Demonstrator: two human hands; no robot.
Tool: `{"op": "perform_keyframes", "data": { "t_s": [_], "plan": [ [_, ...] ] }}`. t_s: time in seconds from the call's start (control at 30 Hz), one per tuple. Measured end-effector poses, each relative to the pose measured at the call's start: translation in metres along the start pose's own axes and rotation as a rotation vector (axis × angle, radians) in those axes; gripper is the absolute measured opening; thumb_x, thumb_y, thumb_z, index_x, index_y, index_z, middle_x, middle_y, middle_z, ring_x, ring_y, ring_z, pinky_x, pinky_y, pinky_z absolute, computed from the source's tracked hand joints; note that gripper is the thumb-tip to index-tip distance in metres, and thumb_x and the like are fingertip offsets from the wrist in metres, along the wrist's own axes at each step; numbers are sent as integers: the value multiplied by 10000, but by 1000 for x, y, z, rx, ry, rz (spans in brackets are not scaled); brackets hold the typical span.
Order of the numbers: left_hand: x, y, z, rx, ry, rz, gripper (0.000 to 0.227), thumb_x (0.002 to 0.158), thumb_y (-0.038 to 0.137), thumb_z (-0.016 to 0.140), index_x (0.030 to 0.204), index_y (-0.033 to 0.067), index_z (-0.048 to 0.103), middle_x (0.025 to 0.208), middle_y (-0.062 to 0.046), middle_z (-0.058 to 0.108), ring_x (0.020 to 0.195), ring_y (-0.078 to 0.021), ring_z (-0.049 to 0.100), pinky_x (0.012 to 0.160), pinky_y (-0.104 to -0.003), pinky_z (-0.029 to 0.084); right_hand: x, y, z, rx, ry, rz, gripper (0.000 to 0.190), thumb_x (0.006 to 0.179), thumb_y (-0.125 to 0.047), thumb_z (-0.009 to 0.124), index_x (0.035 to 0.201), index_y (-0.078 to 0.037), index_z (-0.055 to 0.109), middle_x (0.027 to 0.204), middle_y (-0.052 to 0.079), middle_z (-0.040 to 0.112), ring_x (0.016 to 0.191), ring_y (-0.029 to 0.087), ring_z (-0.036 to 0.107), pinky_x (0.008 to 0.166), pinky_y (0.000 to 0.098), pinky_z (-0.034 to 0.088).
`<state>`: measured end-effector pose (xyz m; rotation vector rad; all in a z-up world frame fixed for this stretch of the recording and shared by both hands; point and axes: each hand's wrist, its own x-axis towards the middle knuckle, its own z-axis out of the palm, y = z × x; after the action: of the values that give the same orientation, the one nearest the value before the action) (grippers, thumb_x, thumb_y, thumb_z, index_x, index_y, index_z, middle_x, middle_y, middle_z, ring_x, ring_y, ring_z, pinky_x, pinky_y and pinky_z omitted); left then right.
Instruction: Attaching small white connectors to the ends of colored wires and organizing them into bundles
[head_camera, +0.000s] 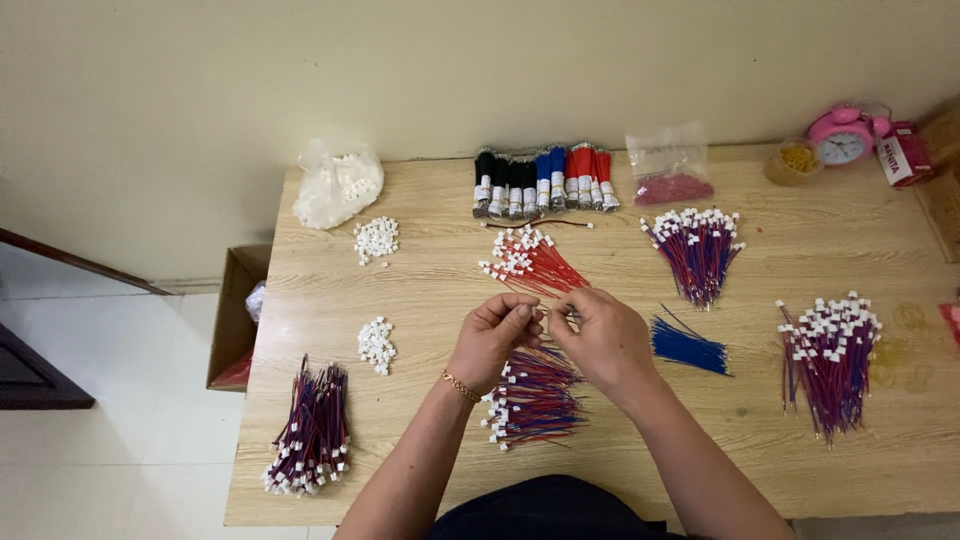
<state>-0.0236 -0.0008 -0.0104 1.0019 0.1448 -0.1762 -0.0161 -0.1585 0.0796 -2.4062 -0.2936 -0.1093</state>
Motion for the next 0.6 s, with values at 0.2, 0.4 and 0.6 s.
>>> {"op": "perform_keyframes", "data": {
  "t_s": [0.2,0.4,0.6],
  "plan": [
    [2,-2,-5,-123,-5,-43,200,952,151,601,1081,4,640,866,-104,686,762,-168,708,669,-275,627,5,-7,0,91,-25,3,60,768,-195,720,769,-147,683,667,95,624,685,294,653,611,366,507],
    [5,-5,-9,-220,-26,-62,205,952,142,597,1094,-3,620,868,-113,685,766,-179,715,662,-275,628,5,-10,-2,90,-17,32,69,773,-240,732,771,-178,700,645,87,609,666,271,640,600,353,504],
    [5,-3,-6,-197,-28,-54,191,953,141,595,1090,11,626,871,-112,703,771,-163,717,672,-254,622,10,-4,0,117,-51,56,66,773,-197,718,772,-135,696,607,119,566,620,285,610,593,374,490]
  ]
}}
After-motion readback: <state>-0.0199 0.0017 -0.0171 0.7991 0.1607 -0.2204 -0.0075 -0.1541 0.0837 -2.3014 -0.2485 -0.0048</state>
